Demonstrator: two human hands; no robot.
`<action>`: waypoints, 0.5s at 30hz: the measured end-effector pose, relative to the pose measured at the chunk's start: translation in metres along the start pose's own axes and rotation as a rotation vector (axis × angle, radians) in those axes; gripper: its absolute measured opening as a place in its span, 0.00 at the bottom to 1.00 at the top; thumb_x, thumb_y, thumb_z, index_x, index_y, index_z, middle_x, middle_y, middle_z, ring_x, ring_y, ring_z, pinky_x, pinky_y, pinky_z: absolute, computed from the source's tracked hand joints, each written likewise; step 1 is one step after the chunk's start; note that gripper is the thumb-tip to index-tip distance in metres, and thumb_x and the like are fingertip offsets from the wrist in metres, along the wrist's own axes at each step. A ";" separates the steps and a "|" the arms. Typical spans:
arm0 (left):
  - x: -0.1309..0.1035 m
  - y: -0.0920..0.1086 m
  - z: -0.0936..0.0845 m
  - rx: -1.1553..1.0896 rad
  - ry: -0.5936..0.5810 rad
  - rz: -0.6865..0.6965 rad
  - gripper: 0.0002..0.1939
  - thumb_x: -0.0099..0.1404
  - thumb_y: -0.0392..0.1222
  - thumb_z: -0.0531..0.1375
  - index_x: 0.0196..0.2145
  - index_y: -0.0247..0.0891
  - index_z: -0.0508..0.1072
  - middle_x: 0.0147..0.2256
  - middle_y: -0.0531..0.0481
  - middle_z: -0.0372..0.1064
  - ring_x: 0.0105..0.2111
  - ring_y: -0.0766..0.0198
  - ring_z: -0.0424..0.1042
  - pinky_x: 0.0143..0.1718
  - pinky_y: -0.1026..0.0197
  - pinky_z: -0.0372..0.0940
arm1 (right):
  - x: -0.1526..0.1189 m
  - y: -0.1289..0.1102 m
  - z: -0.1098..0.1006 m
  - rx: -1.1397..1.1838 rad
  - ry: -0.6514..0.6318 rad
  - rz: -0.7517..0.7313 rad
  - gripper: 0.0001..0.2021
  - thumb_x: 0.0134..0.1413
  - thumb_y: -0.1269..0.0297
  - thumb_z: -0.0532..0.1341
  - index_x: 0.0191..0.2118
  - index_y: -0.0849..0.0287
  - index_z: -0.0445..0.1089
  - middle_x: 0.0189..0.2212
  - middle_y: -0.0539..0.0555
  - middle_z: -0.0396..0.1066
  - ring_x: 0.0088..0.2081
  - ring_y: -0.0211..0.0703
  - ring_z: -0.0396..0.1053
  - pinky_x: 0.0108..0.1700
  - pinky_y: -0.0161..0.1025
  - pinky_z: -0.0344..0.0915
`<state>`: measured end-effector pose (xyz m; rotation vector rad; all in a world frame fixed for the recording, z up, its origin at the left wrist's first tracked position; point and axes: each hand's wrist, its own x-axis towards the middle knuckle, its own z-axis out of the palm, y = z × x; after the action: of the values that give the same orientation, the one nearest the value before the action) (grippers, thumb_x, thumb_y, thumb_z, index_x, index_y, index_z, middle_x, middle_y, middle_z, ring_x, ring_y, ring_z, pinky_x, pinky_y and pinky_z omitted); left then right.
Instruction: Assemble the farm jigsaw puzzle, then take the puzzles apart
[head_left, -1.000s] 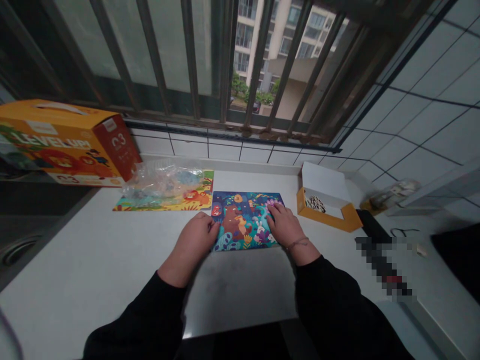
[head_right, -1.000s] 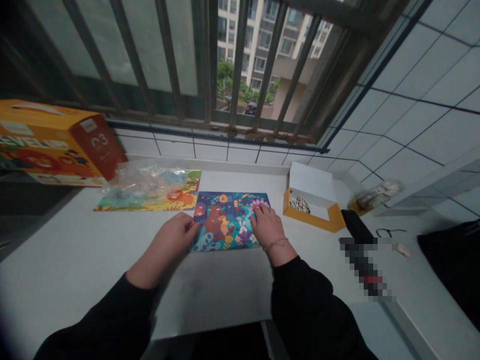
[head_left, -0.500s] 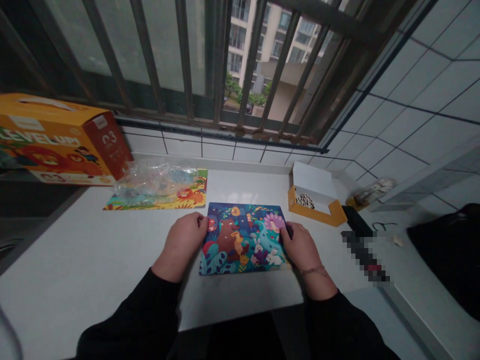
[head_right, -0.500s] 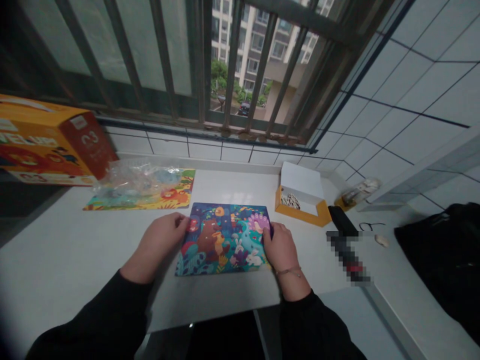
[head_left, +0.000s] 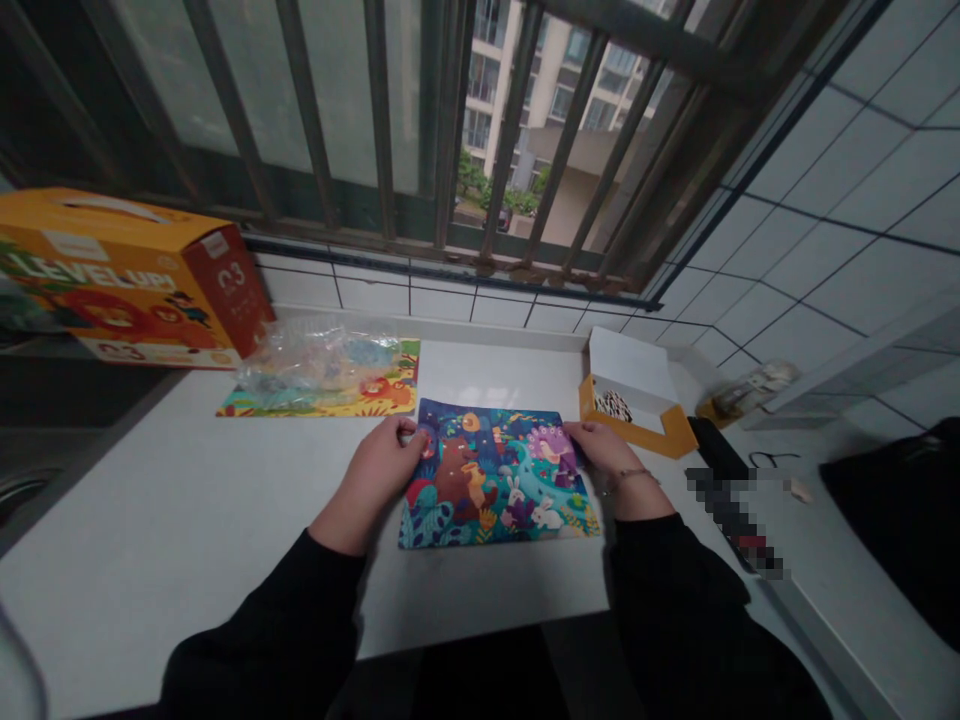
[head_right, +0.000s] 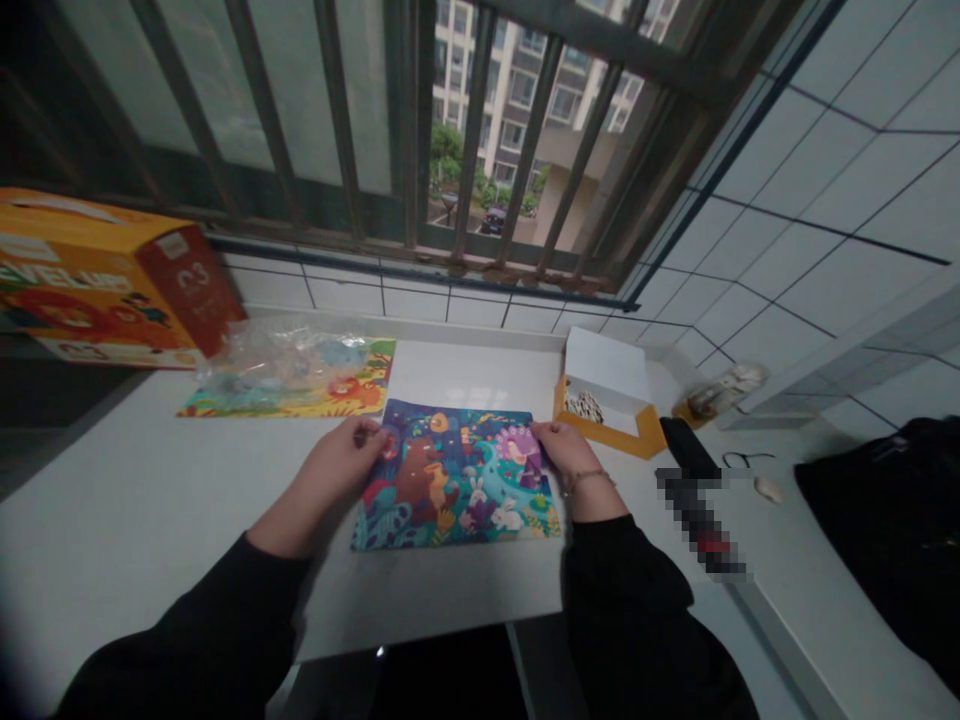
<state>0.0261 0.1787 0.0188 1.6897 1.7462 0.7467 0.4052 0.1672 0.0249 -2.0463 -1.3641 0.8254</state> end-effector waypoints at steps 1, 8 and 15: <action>0.001 -0.001 0.001 -0.046 0.004 -0.009 0.11 0.71 0.51 0.62 0.41 0.40 0.74 0.38 0.43 0.81 0.39 0.52 0.80 0.39 0.55 0.66 | 0.003 -0.001 0.002 0.022 -0.012 0.007 0.18 0.61 0.50 0.65 0.30 0.60 0.78 0.21 0.52 0.75 0.25 0.43 0.71 0.28 0.35 0.62; 0.013 -0.005 0.011 -0.483 0.026 -0.215 0.22 0.68 0.49 0.69 0.51 0.40 0.65 0.33 0.50 0.80 0.28 0.57 0.78 0.31 0.58 0.68 | 0.031 -0.012 0.024 0.092 0.026 0.001 0.14 0.57 0.53 0.68 0.29 0.58 0.74 0.21 0.49 0.73 0.24 0.40 0.68 0.27 0.34 0.60; 0.005 0.005 0.007 -0.833 -0.070 -0.267 0.26 0.60 0.47 0.74 0.52 0.39 0.73 0.40 0.46 0.84 0.34 0.55 0.83 0.37 0.55 0.77 | 0.040 -0.026 0.047 0.191 0.074 -0.046 0.16 0.59 0.50 0.70 0.44 0.56 0.74 0.33 0.52 0.81 0.33 0.45 0.78 0.33 0.36 0.71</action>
<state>0.0352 0.1839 0.0177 0.8886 1.2920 1.0720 0.3671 0.2184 0.0050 -1.8731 -1.2377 0.8189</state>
